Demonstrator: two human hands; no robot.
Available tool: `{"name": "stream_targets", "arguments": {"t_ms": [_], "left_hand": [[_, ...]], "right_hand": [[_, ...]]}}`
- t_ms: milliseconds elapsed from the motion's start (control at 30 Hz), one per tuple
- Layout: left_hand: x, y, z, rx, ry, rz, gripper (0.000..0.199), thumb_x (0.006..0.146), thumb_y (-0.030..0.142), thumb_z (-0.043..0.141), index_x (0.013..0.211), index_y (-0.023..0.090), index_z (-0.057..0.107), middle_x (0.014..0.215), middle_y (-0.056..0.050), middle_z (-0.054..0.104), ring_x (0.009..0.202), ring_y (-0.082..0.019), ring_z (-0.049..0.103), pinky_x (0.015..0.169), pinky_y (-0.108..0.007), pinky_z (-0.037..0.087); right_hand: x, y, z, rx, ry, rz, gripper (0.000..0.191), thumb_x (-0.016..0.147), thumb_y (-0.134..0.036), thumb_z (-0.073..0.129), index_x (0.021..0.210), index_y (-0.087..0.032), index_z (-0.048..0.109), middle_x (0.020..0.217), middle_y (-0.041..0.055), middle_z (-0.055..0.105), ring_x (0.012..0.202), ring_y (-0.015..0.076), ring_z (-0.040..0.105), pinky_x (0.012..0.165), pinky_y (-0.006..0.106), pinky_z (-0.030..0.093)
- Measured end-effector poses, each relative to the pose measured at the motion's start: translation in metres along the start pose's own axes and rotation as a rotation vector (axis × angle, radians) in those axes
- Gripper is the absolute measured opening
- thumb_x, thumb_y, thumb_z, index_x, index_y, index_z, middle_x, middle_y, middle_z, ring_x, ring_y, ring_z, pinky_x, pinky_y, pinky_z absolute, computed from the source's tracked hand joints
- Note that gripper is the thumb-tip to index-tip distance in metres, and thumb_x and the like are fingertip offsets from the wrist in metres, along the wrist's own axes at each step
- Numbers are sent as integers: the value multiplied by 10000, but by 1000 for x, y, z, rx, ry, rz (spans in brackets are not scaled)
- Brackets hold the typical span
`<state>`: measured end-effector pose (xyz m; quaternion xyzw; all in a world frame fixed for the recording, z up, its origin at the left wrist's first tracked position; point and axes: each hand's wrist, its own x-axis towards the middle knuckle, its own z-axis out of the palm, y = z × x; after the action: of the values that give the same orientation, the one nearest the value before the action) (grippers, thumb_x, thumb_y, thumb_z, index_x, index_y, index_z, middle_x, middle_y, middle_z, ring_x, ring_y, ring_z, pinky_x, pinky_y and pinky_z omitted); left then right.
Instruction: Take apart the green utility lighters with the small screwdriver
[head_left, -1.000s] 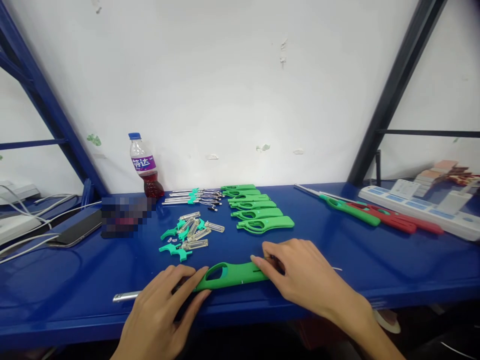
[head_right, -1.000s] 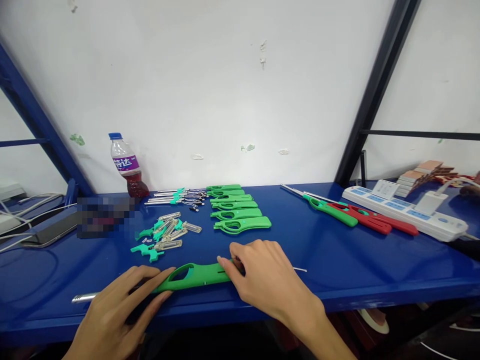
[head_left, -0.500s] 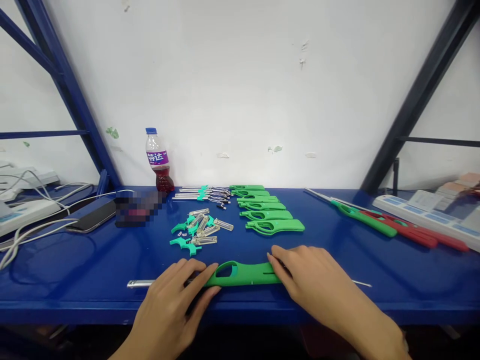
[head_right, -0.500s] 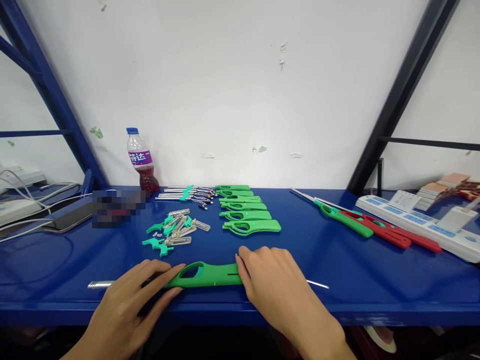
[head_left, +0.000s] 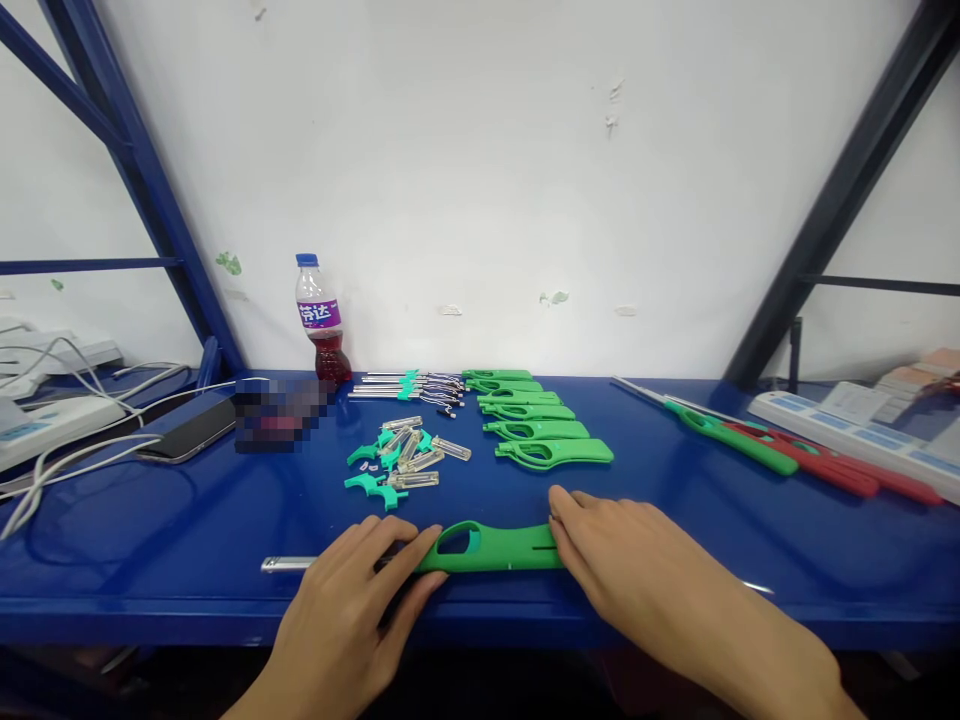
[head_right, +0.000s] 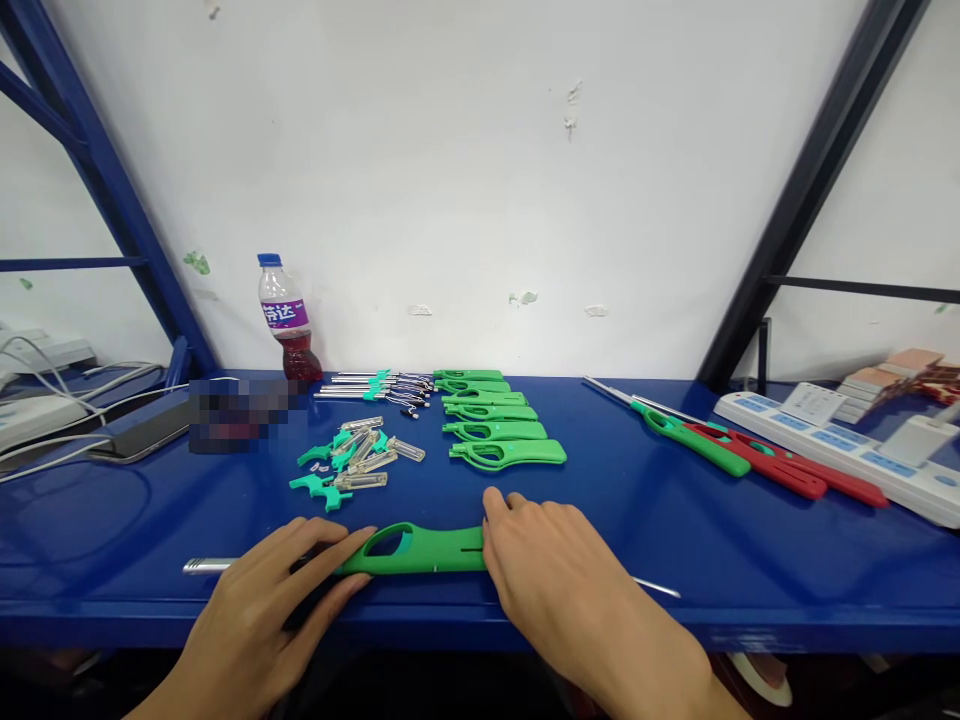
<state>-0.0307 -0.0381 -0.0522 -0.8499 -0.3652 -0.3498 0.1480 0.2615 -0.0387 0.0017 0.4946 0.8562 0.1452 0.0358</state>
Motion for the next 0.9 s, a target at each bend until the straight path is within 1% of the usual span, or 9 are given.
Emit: {"name": "stream_targets", "arguments": {"t_ms": [100, 200, 333, 400, 500, 633, 767, 833, 900], "left_hand": [[1, 0, -1, 8, 7, -2, 287, 1136, 269, 511, 1375, 204, 655, 1107, -59, 701, 944, -212, 674, 835, -369, 552], [1, 0, -1, 5, 10, -1, 277, 1136, 273, 513, 1360, 212, 663, 1096, -52, 702, 931, -206, 676, 843, -370, 556], [1, 1, -1, 11, 18, 5, 277, 1137, 278, 512, 1360, 216, 664, 1097, -50, 706, 936, -204, 682, 880, -379, 559], [1, 1, -1, 12, 19, 3, 280, 1139, 284, 509, 1364, 218, 662, 1097, -51, 706, 937, -205, 682, 880, -380, 560], [1, 1, -1, 13, 20, -5, 280, 1139, 286, 506, 1362, 222, 662, 1093, -53, 708, 936, -207, 682, 872, -378, 563], [0, 1, -1, 9, 21, -9, 274, 1135, 274, 510, 1354, 225, 667, 1088, -52, 717, 918, -206, 690, 864, -377, 579], [2, 2, -1, 6, 28, -16, 273, 1130, 269, 514, 1342, 222, 678, 1091, -57, 726, 928, -208, 704, 861, -368, 600], [2, 3, -2, 4, 37, -15, 270, 1127, 270, 518, 1335, 222, 684, 1082, -57, 729, 924, -205, 710, 879, -370, 607], [3, 3, -2, 3, 35, -12, 268, 1123, 263, 523, 1334, 220, 683, 1078, -56, 729, 920, -204, 713, 889, -378, 609]], "right_hand": [[2, 0, 3, -25, 67, 11, 236, 1069, -146, 517, 1216, -202, 693, 977, 60, 793, 730, 281, 749, 554, 394, 385], [8, -5, -7, -17, -30, 92, 276, 1133, -225, 440, 1241, -211, 693, 984, 78, 815, 738, 306, 769, 542, 401, 320], [13, -9, -19, 5, -95, 175, 327, 1161, -275, 397, 1131, -233, 720, 851, 64, 796, 715, 326, 767, 540, 397, 261], [9, -6, -15, -5, -60, 108, 268, 1133, -215, 446, 1139, -229, 714, 903, 67, 799, 727, 312, 760, 556, 395, 287], [0, 4, 3, -27, 75, -53, 238, 1038, -97, 538, 1188, -214, 681, 1047, 70, 795, 782, 274, 746, 613, 384, 364], [-5, 22, 30, -49, 257, -190, 304, 1029, -115, 553, 1318, -201, 589, 1074, 50, 773, 816, 243, 727, 685, 363, 424], [-1, 29, 37, -130, 259, -236, 364, 947, -52, 541, 1286, -181, 562, 1102, 84, 755, 697, 213, 692, 638, 343, 406], [1, 27, 31, -161, 229, -233, 442, 865, -7, 541, 1277, -167, 555, 1145, 118, 746, 658, 201, 688, 606, 335, 393], [5, 22, 19, -183, 174, -218, 420, 851, -4, 554, 1237, -168, 563, 1127, 122, 745, 596, 193, 676, 554, 334, 356]]}}
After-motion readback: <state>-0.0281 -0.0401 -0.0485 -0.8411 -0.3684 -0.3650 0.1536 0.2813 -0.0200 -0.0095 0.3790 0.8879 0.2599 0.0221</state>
